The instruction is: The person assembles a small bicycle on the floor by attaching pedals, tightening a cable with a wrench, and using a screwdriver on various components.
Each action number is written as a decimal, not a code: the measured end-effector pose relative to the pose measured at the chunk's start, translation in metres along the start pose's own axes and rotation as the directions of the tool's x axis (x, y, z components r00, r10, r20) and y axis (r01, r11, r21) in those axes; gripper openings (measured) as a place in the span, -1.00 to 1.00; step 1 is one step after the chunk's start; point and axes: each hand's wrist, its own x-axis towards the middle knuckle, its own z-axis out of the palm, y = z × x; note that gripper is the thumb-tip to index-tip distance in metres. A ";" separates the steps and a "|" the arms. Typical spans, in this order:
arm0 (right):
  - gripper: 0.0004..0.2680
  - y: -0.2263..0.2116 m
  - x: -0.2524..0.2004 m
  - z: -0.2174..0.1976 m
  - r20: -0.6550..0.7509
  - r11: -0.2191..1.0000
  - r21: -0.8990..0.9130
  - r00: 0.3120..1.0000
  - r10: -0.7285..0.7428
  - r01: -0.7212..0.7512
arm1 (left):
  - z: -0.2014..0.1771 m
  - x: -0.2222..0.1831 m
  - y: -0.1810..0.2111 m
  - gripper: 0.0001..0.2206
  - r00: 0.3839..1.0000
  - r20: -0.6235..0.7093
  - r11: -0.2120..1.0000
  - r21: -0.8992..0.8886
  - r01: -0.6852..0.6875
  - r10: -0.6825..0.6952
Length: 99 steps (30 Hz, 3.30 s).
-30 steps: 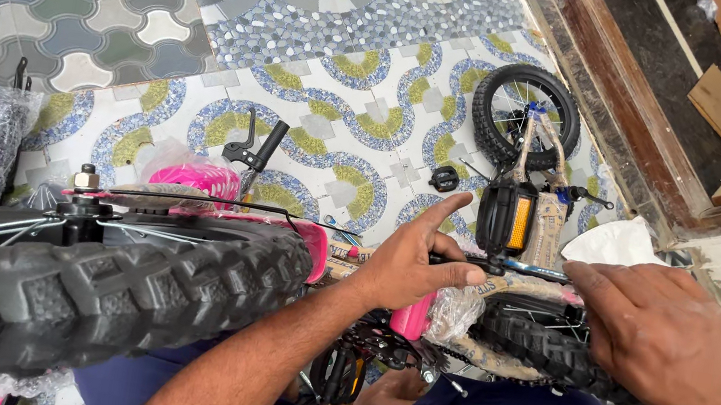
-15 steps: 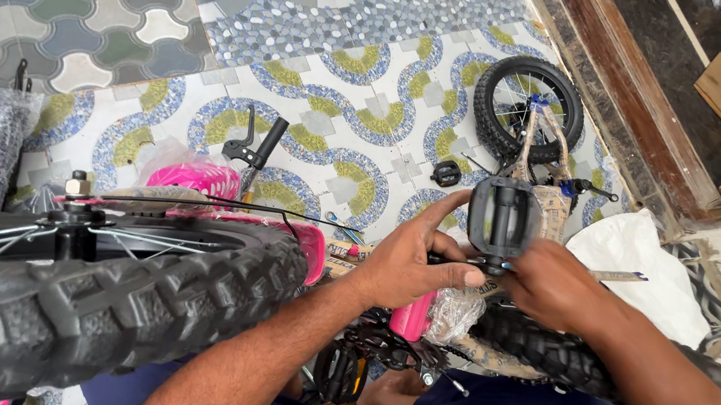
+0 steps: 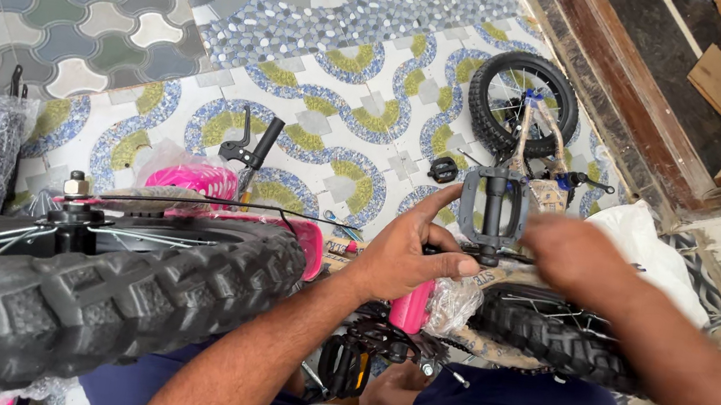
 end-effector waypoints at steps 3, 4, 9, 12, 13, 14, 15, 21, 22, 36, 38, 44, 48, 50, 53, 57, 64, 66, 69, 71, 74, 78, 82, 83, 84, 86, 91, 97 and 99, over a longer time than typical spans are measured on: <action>-0.63 0.024 -0.036 -0.036 0.038 0.947 -0.250 0.976 0.216 -0.200 | 0.006 0.004 0.003 -0.02 0.995 -0.095 0.966 0.259 0.004 0.021; -0.70 0.027 -0.056 -0.048 -0.058 0.961 -0.192 0.980 0.192 -0.200 | 0.010 0.006 0.003 -0.01 0.990 -0.118 0.917 0.399 -0.020 0.073; -0.77 0.003 -0.108 -0.096 -0.115 0.914 -0.299 0.961 0.252 -0.275 | 0.020 0.013 0.007 -0.03 0.976 -0.214 0.771 0.628 0.106 0.041; -0.62 -0.034 -0.112 -0.112 -0.127 0.923 -0.369 0.990 0.067 -0.110 | 0.021 0.016 0.010 -0.03 0.977 -0.211 0.755 0.641 0.138 0.000; -0.55 -0.048 -0.109 -0.113 -0.105 0.916 -0.400 0.994 -0.021 -0.023 | 0.021 0.015 0.010 -0.02 0.977 -0.212 0.754 0.638 0.157 -0.024; -0.61 -0.059 -0.101 -0.113 -0.091 0.890 -0.455 0.995 -0.037 -0.009 | 0.021 0.015 0.011 -0.02 0.975 -0.219 0.752 0.634 0.179 -0.047; -0.66 -0.070 -0.092 -0.113 -0.076 0.861 -0.509 0.996 -0.052 0.006 | 0.022 0.014 0.012 -0.02 0.976 -0.214 0.750 0.641 0.163 -0.029; -0.83 -0.115 -0.047 -0.125 0.208 0.821 -0.564 0.977 0.036 0.090 | 0.027 0.011 0.016 -0.04 0.977 -0.215 0.743 0.651 0.156 -0.016; -0.83 -0.121 -0.044 -0.125 0.279 0.822 -0.561 0.957 0.080 0.095 | 0.028 0.010 0.015 -0.04 0.978 -0.210 0.741 0.654 0.151 -0.014; -0.75 -0.049 -0.070 -0.080 0.016 0.942 -0.260 0.974 0.224 -0.212 | 0.013 0.009 -0.004 -0.13 0.988 -0.146 0.836 0.548 0.036 0.054; -0.76 -0.037 -0.071 -0.068 -0.080 0.982 -0.099 0.985 0.152 -0.160 | 0.012 0.008 -0.005 -0.15 0.985 -0.156 0.849 0.528 0.026 0.067; -0.75 -0.029 -0.065 -0.058 0.012 0.966 -0.007 0.966 0.260 -0.260 | 0.017 0.005 -0.003 -0.17 0.981 -0.192 0.815 0.568 0.110 0.002; -0.80 -0.048 -0.050 -0.061 0.166 0.931 -0.248 0.935 0.314 -0.269 | 0.029 0.011 0.004 -0.41 0.993 -0.101 0.572 0.819 0.047 0.063; -0.76 -0.056 -0.044 -0.067 0.193 0.920 -0.248 0.915 0.353 -0.303 | 0.039 0.011 0.005 -0.38 0.991 -0.047 0.396 0.918 -0.007 0.127; -0.72 -0.062 -0.043 -0.075 0.219 0.898 -0.295 0.892 0.396 -0.326 | 0.044 0.008 0.004 -0.43 0.979 -0.094 0.355 0.935 0.023 0.183; -0.76 -0.061 -0.054 -0.072 0.045 0.939 -0.270 0.972 0.232 -0.212 | 0.043 0.003 0.002 -0.48 0.974 -0.072 0.409 0.912 -0.022 0.213; -0.93 -0.063 -0.058 -0.067 -0.058 0.903 -0.390 0.983 0.172 -0.181 | 0.045 0.007 0.001 -0.52 0.984 -0.104 0.373 0.927 0.042 0.148; -0.88 -0.069 -0.057 -0.076 0.085 0.928 -0.311 0.966 0.244 -0.207 | 0.047 0.008 -0.001 -0.54 0.985 -0.103 0.356 0.933 0.047 0.140; -0.86 -0.090 -0.047 -0.087 0.136 0.928 -0.312 0.957 0.258 -0.206 | 0.051 0.012 -0.005 -0.57 0.980 -0.106 0.329 0.943 0.046 0.168; -0.89 -0.102 -0.038 -0.091 0.095 0.917 -0.361 0.971 0.218 -0.171 | 0.051 0.013 -0.009 -0.61 0.965 -0.099 0.292 0.956 0.025 0.241; -0.92 -0.112 -0.038 -0.096 0.114 0.890 -0.415 0.960 0.256 -0.188 | 0.048 0.013 -0.009 -0.56 0.976 -0.135 0.329 0.942 0.073 0.168; -0.89 -0.105 -0.044 -0.110 0.132 0.879 -0.428 0.947 0.292 -0.211 | 0.044 0.018 -0.001 -0.54 0.992 -0.126 0.315 0.943 0.111 0.029; -0.83 -0.092 -0.052 -0.112 0.201 0.861 -0.412 0.892 0.406 -0.299 | 0.047 0.016 -0.001 -0.53 0.985 -0.137 0.302 0.948 0.101 0.101; -0.84 -0.091 -0.055 -0.114 0.195 0.854 -0.429 0.893 0.405 -0.294 | 0.047 0.017 0.000 -0.52 0.982 -0.139 0.289 0.952 0.098 0.126; -0.84 -0.089 -0.055 -0.118 0.180 0.844 -0.457 0.900 0.396 -0.280 | 0.046 0.019 0.002 -0.52 0.985 -0.143 0.298 0.948 0.110 0.093; -0.83 -0.088 -0.054 -0.122 0.181 0.830 -0.494 0.903 0.390 -0.260 | 0.045 0.020 0.003 -0.52 0.988 -0.155 0.318 0.937 0.142 0.016; -0.82 -0.090 -0.047 -0.109 0.254 0.826 -0.508 0.874 0.413 -0.243 | 0.047 0.020 0.002 -0.52 0.987 -0.162 0.337 0.930 0.147 0.016; -0.87 -0.097 -0.040 -0.102 0.213 0.835 -0.540 0.943 0.257 -0.105 | 0.049 0.017 0.006 -0.52 0.984 -0.174 0.352 0.923 0.154 0.025; -0.88 -0.101 -0.040 -0.102 0.191 0.845 -0.522 0.950 0.247 -0.115 | 0.049 0.017 0.006 -0.52 0.985 -0.174 0.357 0.921 0.156 0.017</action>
